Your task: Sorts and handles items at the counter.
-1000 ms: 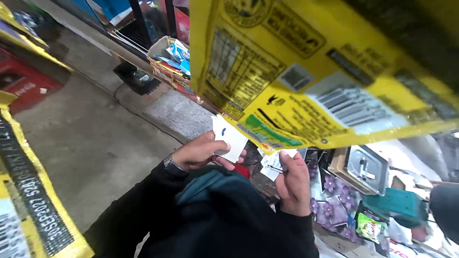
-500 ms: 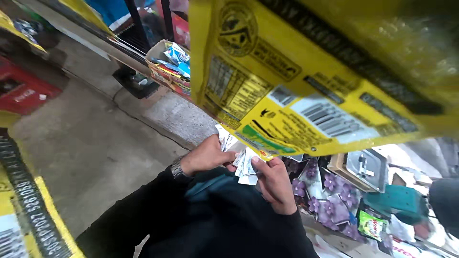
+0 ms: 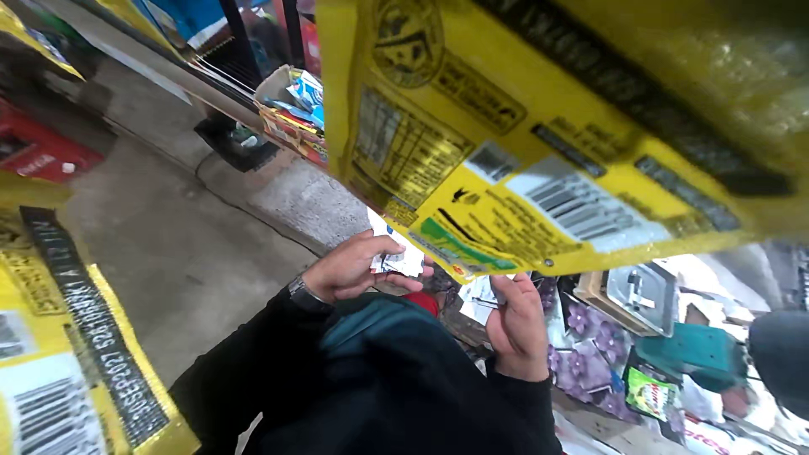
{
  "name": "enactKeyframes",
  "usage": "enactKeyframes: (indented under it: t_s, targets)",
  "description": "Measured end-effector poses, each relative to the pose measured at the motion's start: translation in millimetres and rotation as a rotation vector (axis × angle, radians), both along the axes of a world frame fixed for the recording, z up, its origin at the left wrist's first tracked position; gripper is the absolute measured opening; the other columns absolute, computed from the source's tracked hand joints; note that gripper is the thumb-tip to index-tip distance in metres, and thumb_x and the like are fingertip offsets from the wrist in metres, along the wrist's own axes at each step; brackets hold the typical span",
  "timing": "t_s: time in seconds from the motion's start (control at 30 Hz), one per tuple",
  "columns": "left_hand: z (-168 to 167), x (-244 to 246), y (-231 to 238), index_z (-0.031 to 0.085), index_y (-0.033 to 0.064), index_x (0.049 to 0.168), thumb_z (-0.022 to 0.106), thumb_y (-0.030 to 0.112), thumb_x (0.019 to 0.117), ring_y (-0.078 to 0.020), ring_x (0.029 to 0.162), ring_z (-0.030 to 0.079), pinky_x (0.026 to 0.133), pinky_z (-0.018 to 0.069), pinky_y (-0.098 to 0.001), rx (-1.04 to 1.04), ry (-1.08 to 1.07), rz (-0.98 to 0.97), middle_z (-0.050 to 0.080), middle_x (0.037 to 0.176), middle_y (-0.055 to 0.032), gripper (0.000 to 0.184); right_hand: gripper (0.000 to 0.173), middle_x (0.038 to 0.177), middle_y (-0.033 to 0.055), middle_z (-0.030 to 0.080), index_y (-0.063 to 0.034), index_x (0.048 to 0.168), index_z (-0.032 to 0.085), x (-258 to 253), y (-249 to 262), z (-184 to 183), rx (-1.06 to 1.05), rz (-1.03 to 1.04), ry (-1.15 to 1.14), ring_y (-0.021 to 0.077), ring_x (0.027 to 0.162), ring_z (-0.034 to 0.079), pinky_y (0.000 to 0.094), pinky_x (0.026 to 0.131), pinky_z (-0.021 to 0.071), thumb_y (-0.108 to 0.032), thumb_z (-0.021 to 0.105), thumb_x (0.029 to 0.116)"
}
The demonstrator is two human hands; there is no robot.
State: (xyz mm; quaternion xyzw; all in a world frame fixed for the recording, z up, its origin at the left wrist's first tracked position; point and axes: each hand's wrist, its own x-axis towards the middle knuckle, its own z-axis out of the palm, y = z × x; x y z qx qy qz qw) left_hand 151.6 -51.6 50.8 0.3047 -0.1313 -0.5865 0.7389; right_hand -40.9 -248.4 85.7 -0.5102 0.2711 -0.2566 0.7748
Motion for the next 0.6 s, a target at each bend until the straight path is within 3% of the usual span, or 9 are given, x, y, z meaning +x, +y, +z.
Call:
enactKeyframes:
  t_s: [0.23,0.37,0.6]
  targets:
    - [-2,-5,2,0.05,-0.0024,0.139,0.032,0.02,0.1092,-0.0431,0.12,0.064,0.101,0.0554,-0.0545,-0.002,0.008,-0.002,0.059,0.137,-0.0299,0.041,0.02,0.1,0.0203,0.071,0.0071,0.119,0.055,-2,10,-1,0.022,0.053,0.003,0.0255,0.088,0.074,0.0459,0.084,0.0637,0.003,0.055,0.0995]
    - [3,-10,1,0.046,-0.0013,0.142,0.033,0.012,0.1094,-0.0438,0.119,0.065,0.098,0.0569,-0.0551,0.068,0.018,0.038,0.06,0.137,-0.0294,0.037,0.022,0.101,0.0208,0.071,0.0073,0.12,0.055,-4,10,-1,0.018,0.057,0.005,0.0257,0.089,0.074,0.0456,0.084,0.0637,0.003,0.054,0.0991]
    - [-5,-17,1,0.053,0.0002,0.138,0.051,-0.002,0.1006,-0.0381,0.115,0.068,0.094,0.0595,-0.0485,0.034,-0.097,0.06,0.065,0.131,-0.0264,0.038,0.022,0.1,0.0212,0.071,0.0083,0.12,0.056,-11,13,-3,0.038,0.053,-0.026,0.0262,0.088,0.074,0.0468,0.083,0.0639,0.003,0.056,0.0987]
